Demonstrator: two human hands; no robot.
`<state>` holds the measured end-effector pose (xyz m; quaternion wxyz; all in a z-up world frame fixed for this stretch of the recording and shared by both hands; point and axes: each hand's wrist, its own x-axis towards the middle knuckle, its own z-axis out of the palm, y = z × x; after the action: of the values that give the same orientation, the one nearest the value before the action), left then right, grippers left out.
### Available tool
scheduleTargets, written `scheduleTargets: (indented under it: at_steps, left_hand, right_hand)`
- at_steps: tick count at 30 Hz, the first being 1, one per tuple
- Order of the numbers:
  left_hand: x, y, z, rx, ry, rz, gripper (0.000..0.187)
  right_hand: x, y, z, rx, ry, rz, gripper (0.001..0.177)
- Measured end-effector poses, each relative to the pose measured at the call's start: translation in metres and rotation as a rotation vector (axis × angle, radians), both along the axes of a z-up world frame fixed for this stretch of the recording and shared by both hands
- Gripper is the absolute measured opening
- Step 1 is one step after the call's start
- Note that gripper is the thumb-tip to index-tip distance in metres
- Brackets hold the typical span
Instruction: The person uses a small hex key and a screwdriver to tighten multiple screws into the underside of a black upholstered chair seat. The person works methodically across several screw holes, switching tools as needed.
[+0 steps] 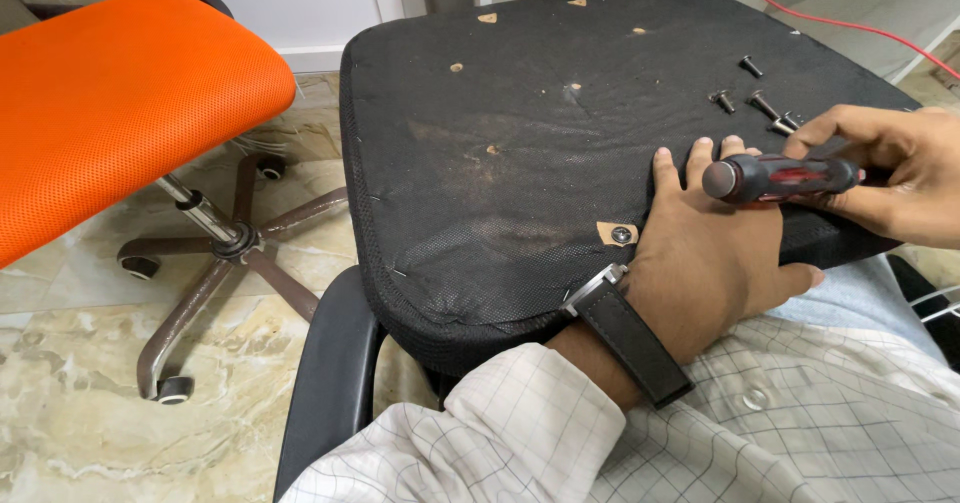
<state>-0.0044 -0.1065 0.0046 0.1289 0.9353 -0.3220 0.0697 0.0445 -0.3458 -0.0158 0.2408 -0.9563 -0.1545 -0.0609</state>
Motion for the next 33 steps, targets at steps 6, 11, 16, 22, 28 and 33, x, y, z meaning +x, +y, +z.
scheduleTargets:
  at_steps: [6, 11, 16, 22, 28, 33]
  left_hand:
    - [0.002, -0.001, 0.002, 0.146, 0.083, -0.032, 0.088]
    - [0.001, -0.001, 0.0, 0.035, 0.03, -0.019, 0.093]
    - [0.003, 0.002, 0.003, 0.069, 0.075, -0.047, 0.093]
    - [0.058, -0.017, 0.017, 0.133, 0.326, -0.123, 0.062]
    - [0.098, -0.031, -0.013, -0.122, 0.107, -0.298, 0.047]
    - [0.094, -0.035, -0.036, -0.219, 0.172, -0.277, 0.043]
  right_hand:
    - [0.005, 0.001, 0.002, 0.09, -0.003, 0.066, 0.033]
    - [0.01, -0.003, 0.0, -0.033, 0.066, -0.007, 0.032]
    - [0.007, -0.016, -0.011, 0.037, -0.12, 0.146, 0.025]
    - [0.005, -0.027, -0.019, 0.25, 0.025, -0.018, 0.015]
    - [0.003, -0.015, -0.009, 0.208, 0.049, -0.07, 0.02]
    - [0.004, -0.015, -0.011, 0.127, 0.099, -0.041, 0.02]
